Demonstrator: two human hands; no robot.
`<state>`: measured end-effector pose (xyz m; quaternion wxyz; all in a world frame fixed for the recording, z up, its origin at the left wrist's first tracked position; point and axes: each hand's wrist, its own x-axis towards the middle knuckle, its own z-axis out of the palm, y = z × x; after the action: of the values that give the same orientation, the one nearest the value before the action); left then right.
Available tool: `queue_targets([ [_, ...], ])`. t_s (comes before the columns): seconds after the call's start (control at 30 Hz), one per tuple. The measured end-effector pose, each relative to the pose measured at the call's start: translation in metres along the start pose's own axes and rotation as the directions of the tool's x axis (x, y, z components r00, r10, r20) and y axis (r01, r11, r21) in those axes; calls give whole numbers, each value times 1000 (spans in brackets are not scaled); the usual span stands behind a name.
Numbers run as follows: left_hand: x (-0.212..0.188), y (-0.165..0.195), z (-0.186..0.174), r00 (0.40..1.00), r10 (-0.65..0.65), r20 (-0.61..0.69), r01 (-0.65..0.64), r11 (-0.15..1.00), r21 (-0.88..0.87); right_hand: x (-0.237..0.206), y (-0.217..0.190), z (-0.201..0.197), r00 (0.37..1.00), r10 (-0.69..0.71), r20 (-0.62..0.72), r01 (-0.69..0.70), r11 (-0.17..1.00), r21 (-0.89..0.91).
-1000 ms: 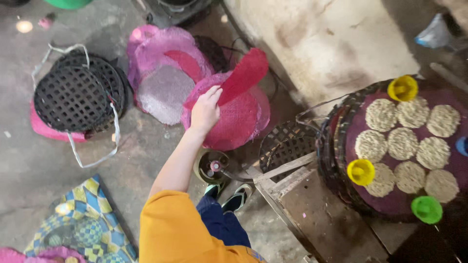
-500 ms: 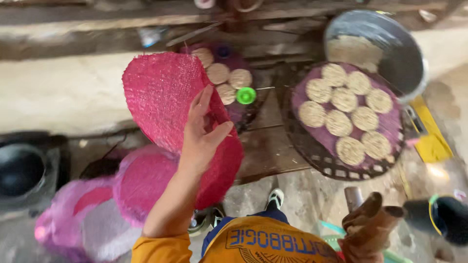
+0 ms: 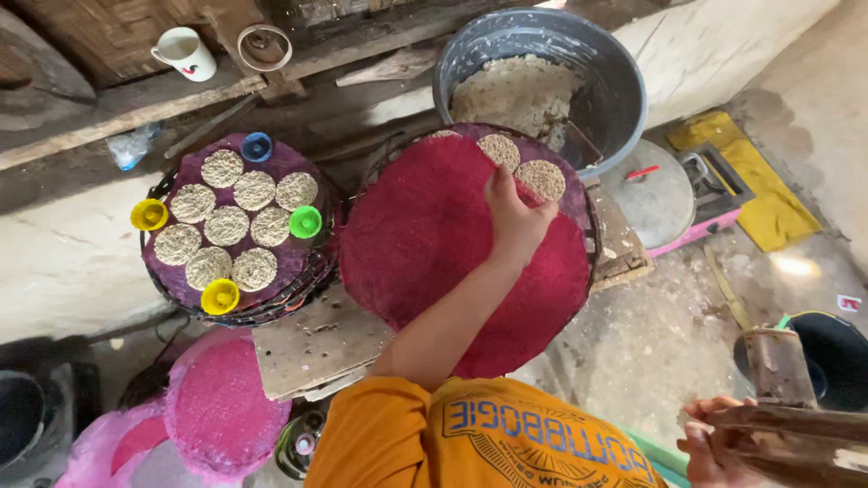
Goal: The person scoops dough from a large basin into a wooden hand press, squeezes the press to extrude noodle-like strands onto round mesh trays, and uses a plastic ring to shape the discs. Filled trays are stacked aside and the press is refilled repeatedly.
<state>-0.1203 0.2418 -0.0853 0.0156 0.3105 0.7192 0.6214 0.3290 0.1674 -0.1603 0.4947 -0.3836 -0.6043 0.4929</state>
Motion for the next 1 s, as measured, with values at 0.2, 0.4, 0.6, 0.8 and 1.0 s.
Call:
queue_targets([
  [0.2,11,15,-51,889,-379,257,436,871,-225,67,-7,7,986,125,112,-109,985,-136],
  [0.4,-12,57,-185,862,174,476,-87,976,-199,115,-80,120,808,-217,548,328,938,-112],
  [0.6,-38,74,-195,873,314,375,-381,917,119,110,-181,254,602,147,785,299,870,-392],
  [0.8,-67,95,-282,977,41,-209,-21,995,97,158,-175,290,208,-126,970,172,981,90],
  [1.0,-56,152,-329,722,-173,-670,351,926,139,262,-81,265,810,50,584,393,693,-605],
])
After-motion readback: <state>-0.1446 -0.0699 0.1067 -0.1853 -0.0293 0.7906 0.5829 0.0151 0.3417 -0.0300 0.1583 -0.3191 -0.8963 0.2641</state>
